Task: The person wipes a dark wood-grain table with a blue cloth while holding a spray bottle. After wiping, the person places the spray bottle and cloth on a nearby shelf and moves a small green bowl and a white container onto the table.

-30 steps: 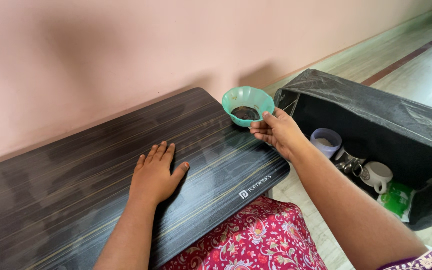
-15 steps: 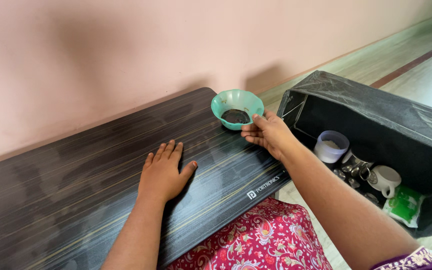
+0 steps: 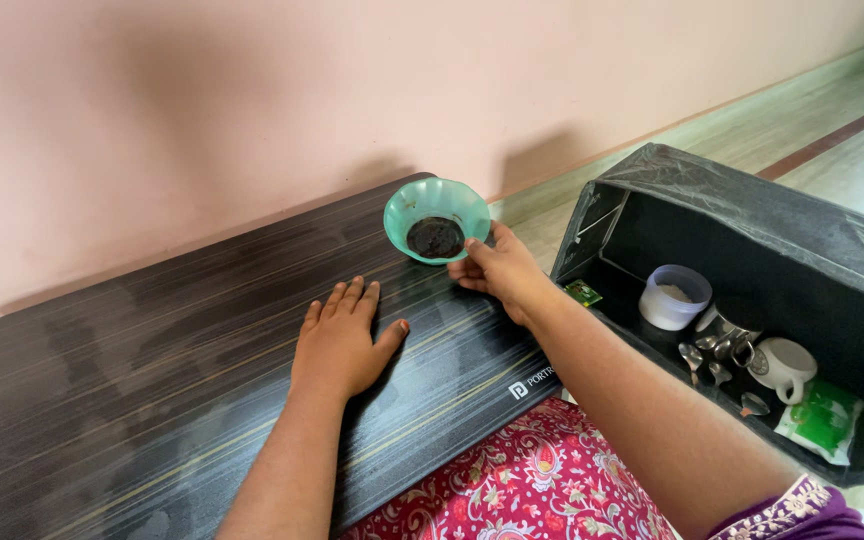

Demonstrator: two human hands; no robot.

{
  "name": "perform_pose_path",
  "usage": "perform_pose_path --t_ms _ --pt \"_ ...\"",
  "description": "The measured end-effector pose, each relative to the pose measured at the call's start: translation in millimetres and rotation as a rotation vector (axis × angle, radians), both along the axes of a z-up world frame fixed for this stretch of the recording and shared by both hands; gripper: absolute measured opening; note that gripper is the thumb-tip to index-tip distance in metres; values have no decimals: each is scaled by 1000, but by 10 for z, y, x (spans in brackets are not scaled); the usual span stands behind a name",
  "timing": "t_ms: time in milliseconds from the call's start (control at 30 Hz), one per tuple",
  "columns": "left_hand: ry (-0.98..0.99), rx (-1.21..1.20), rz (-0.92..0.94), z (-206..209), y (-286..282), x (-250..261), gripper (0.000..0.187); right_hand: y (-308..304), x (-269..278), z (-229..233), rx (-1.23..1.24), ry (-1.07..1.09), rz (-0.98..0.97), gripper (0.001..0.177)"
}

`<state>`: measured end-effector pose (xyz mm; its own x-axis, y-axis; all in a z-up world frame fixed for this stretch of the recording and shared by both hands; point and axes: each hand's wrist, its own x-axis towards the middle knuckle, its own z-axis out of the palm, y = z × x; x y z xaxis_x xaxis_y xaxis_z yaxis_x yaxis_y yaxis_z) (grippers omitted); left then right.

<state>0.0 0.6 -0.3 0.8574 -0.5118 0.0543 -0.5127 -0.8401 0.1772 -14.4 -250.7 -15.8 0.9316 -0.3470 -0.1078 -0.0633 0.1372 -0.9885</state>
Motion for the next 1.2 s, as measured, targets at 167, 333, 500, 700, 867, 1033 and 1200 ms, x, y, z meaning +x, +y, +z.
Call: perform_pose_path --t_ms 167,333,500,700,867,1033,1200 --pt "-4 -3 -5 2 0 8 78 206 76 -5 -10 10 29 51" --pt "-20 -20 -8 -18 9 2 77 454 140 -27 -22 -1 64 53" --pt "-32 -34 -20 -40 15 16 78 591 168 -7 33 17 78 54" --pt "-54 -57 -38 -102 41 30 78 508 209 98 103 -11 124 49" --pt "-42 -65 -49 -117 53 64 79 465 192 128 77 -17 110 49" --pt "-29 -40 -71 -155 50 130 80 490 190 75 54 9 109 49" --pt "12 -24 -63 -103 43 116 82 487 184 146 33 -31 128 49"
